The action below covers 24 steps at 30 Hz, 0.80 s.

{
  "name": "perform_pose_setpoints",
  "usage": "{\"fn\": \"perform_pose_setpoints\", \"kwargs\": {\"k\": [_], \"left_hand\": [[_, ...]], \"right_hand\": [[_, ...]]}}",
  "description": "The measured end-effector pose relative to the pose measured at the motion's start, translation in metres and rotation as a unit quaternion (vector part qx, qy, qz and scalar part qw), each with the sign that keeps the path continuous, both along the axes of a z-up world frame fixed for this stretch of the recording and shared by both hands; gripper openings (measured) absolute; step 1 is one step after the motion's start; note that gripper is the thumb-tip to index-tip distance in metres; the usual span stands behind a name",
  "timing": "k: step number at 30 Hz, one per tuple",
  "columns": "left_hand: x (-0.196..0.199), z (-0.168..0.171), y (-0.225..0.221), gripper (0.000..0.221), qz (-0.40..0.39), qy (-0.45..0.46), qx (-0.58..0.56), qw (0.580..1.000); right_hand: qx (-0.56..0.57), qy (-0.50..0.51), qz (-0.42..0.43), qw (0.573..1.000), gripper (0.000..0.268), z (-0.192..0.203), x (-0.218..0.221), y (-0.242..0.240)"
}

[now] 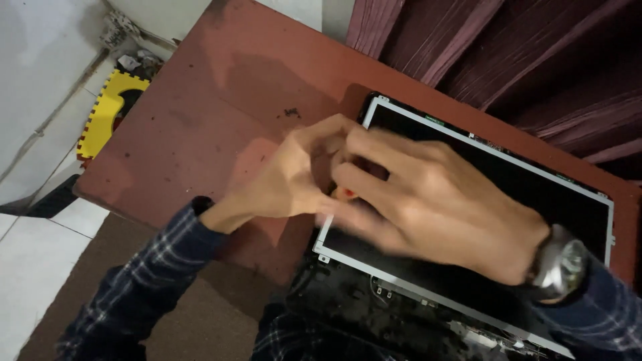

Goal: Fastening screws into the frame of a monitor using a manual screwdriver during a repair process.

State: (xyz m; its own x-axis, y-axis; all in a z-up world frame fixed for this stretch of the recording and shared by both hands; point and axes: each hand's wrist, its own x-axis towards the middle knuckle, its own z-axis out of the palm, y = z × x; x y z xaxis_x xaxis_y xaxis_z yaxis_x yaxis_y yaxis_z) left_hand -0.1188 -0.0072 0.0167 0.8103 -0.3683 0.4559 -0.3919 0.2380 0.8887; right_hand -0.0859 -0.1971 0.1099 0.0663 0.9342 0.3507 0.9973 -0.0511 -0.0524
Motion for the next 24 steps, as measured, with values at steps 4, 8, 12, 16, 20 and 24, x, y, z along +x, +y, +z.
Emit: {"fn": "perform_pose_setpoints", "kwargs": {"k": [4,8,12,16,20,24], "left_hand": [[0.004,-0.014,0.010,0.088,-0.010,-0.083,0.051,0.995],[0.000,-0.002,0.005,0.073,-0.005,0.018,0.021,1.000],[-0.002,-0.012,0.006,0.088,0.004,-0.041,0.078,0.996],[-0.004,-0.005,0.010,0.064,0.071,-0.035,0.113,0.990],[-0.003,-0.032,0.018,0.072,-0.001,-0.063,0.201,0.978],[-0.013,-0.052,0.021,0.014,0.013,-0.013,0.251,0.968]], "right_hand": [[-0.063,0.048,0.006,0.997,0.026,0.002,0.000,-0.004],[-0.056,0.090,0.020,0.994,0.035,0.001,0.001,-0.004],[-0.075,0.083,0.001,0.994,0.017,-0.002,-0.001,-0.003],[-0.091,0.151,0.057,0.983,0.053,-0.002,0.000,-0.004],[-0.097,0.075,0.031,0.992,0.027,-0.010,0.002,-0.004],[-0.073,0.083,0.035,0.993,0.052,-0.014,0.006,-0.013]]}}
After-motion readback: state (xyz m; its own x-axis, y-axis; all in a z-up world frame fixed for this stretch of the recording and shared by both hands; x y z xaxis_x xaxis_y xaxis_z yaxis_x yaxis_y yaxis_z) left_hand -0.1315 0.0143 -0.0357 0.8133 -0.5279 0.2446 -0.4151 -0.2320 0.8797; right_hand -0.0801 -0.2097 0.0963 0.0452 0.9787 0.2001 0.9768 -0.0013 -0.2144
